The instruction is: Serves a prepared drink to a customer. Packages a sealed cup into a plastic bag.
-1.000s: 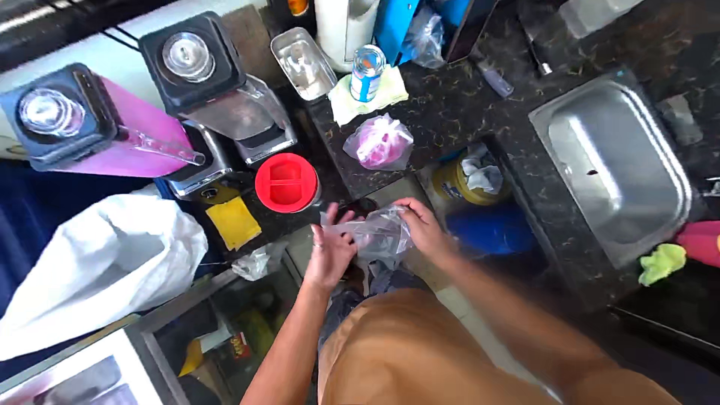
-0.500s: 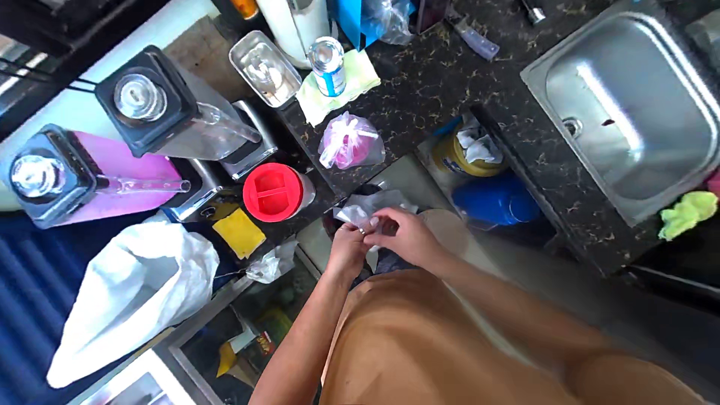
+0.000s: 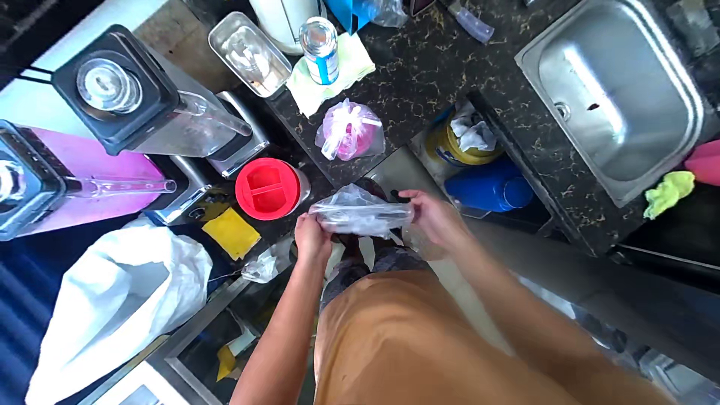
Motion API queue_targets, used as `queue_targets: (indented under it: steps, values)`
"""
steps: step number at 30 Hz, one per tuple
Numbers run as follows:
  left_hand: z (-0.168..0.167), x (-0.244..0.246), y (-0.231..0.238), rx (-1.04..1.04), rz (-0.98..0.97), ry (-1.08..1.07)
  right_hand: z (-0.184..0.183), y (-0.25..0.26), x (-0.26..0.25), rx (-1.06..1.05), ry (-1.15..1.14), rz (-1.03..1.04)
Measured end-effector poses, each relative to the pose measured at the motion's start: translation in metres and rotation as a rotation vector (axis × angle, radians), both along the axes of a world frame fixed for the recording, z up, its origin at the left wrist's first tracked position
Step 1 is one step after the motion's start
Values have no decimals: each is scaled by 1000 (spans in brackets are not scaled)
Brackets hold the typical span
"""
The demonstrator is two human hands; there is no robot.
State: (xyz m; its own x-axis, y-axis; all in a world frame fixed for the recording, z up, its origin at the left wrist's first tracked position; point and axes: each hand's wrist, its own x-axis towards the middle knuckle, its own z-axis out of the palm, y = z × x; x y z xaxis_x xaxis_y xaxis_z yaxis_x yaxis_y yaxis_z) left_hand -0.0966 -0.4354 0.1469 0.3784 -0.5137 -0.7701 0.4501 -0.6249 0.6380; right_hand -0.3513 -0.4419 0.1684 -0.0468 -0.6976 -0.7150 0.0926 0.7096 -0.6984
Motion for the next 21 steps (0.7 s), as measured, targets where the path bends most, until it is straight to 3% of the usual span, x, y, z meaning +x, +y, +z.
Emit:
queue_targets:
  steps: [2,4,6,8,9,11,13,14,15,17,19,21]
  values:
    - [3,-10,7,-209,-351,-274,9,5,8,-235,359,343]
    - [17,-27,9,-355,-749,-466,20,1,33,-401,507,621]
    - [33,-37,11,-358,-1079,-687,9,-3,46,-359,519,736]
    - [26,-20,3,-214,-1225,-866,-1,-14,42,-241,338,666]
    - [12,-4,1,-150,-1167,-841,-1,-17,40,-234,173,603]
    - [-1,23,3,-40,-940,-552,4,-17,38,-236,-31,579]
    - [17,30,4,-98,-643,27,-2,-22,33,-228,159,703]
    - [31,29,4,-133,-607,218,-12,-26,28,-216,298,740]
    - [39,29,2,-154,-665,244,-20,-30,25,-196,363,723]
    - [32,32,-3,-148,-839,-125,-15,-36,19,-172,146,629]
    - [1,41,-5,-85,-760,-444,8,-39,19,-258,-156,671]
    - [-12,42,-10,-18,-646,-423,25,-48,23,-434,-47,916]
